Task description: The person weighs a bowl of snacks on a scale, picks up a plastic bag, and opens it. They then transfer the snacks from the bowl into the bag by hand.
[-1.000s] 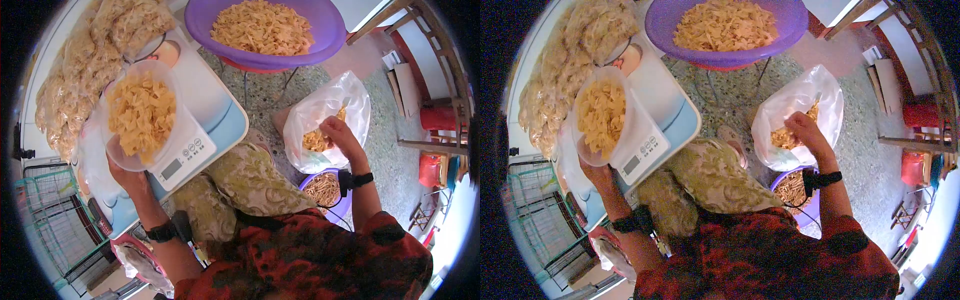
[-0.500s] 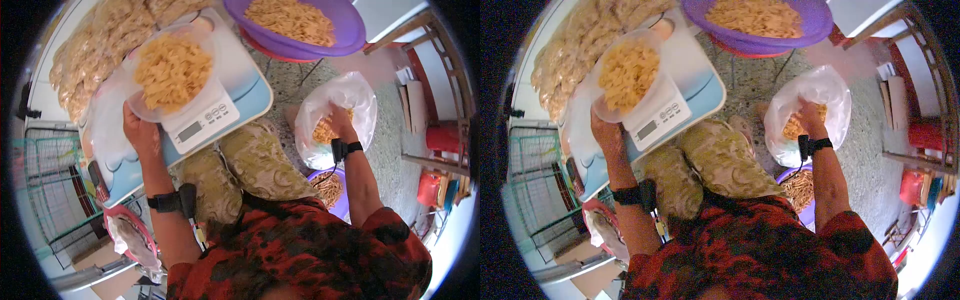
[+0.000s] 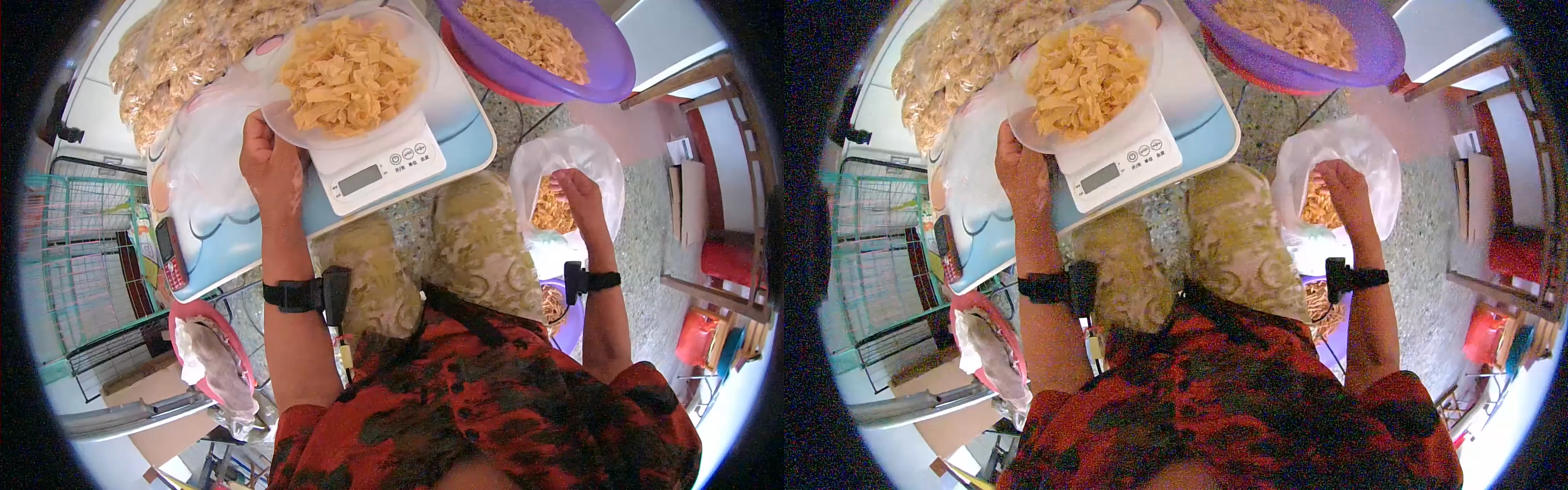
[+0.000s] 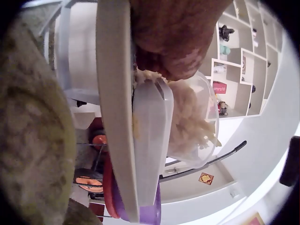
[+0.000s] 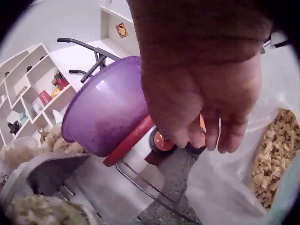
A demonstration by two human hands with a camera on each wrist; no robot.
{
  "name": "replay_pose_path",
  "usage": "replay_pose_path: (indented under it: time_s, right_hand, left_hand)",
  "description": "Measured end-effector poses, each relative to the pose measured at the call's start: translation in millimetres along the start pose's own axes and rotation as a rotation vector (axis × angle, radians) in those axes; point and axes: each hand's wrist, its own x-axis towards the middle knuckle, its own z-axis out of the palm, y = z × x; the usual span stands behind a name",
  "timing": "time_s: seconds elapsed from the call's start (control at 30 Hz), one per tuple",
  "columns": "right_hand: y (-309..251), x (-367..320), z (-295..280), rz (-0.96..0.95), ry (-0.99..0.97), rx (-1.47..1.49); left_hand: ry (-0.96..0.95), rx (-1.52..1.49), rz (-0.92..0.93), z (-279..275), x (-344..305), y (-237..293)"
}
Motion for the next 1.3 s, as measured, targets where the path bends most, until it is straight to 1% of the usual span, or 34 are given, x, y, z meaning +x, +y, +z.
replay_pose_path:
  time_s: [0.07,0.17,0.2,0.23,0.3,0.33,0.37,0.43,0.5,0.6,0.7,0.8,0.87,0.93,1.0,1.03,1.1,1.17,1.23,1.3]
  right_hand:
    - [-48,-11,7,0.005,-0.023,0.124]
    - [-97,-25,20,-0.101,-0.090,0.200]
    - [-104,-28,26,-0.128,-0.115,0.225]
    - [-106,-27,34,-0.137,-0.158,0.235]
    - [-103,-24,51,-0.170,-0.225,0.078]
    - [-102,-22,55,-0.185,-0.261,0.001]
    - [-102,-19,57,-0.198,-0.243,-0.042]
    - [-102,-14,59,-0.174,-0.142,0.015]
    - [-98,-6,62,-0.175,-0.037,0.118]
    - [-97,-10,66,-0.274,0.013,-0.019]
    - [-106,-20,72,-0.394,0.046,-0.173]
    - [-105,-22,74,-0.431,0.054,-0.177]
    - [-107,-24,74,-0.424,0.063,-0.201]
    - [-110,-22,74,-0.440,0.075,-0.228]
    - [-105,-22,73,-0.468,0.088,-0.258]
    - [-104,-22,72,-0.440,0.088,-0.284]
    - [-104,-22,73,-0.429,0.102,-0.269]
    - [-103,-22,76,-0.444,0.111,-0.247]
    - [-105,-23,76,-0.425,0.083,-0.244]
    - [-108,-24,75,-0.386,0.034,-0.224]
  left_hand:
    - [0.027,-0.034,-0.043,5,-2,6]
    - [0.041,-0.038,-0.067,7,-2,10]
    - [0.042,-0.030,-0.069,7,-2,10]
    - [0.040,-0.034,-0.069,6,-2,9]
    - [0.039,-0.042,-0.068,5,-2,6]
    - [0.039,0.015,-0.069,3,-1,5]
    - [0.041,0.074,-0.068,1,-1,3]
    - [0.047,0.114,-0.062,0,0,5]
    - [0.050,0.065,-0.050,7,-1,10]
    - [0.037,-0.001,-0.038,5,2,0]
    - [0.005,-0.005,0.033,3,2,-2]
    - [0.044,-0.088,0.021,11,1,1]
    - [0.058,0.076,-0.062,10,-3,13]
    - [0.077,0.121,-0.103,9,-2,19]
    - [0.095,0.052,-0.108,9,-1,17]
    - [0.126,0.070,-0.094,9,0,20]
    - [0.116,0.109,-0.019,4,0,23]
    - [0.142,0.089,-0.017,1,0,27]
    - [0.202,0.007,-0.086,4,-2,33]
    - [0.208,-0.019,-0.066,2,-5,36]
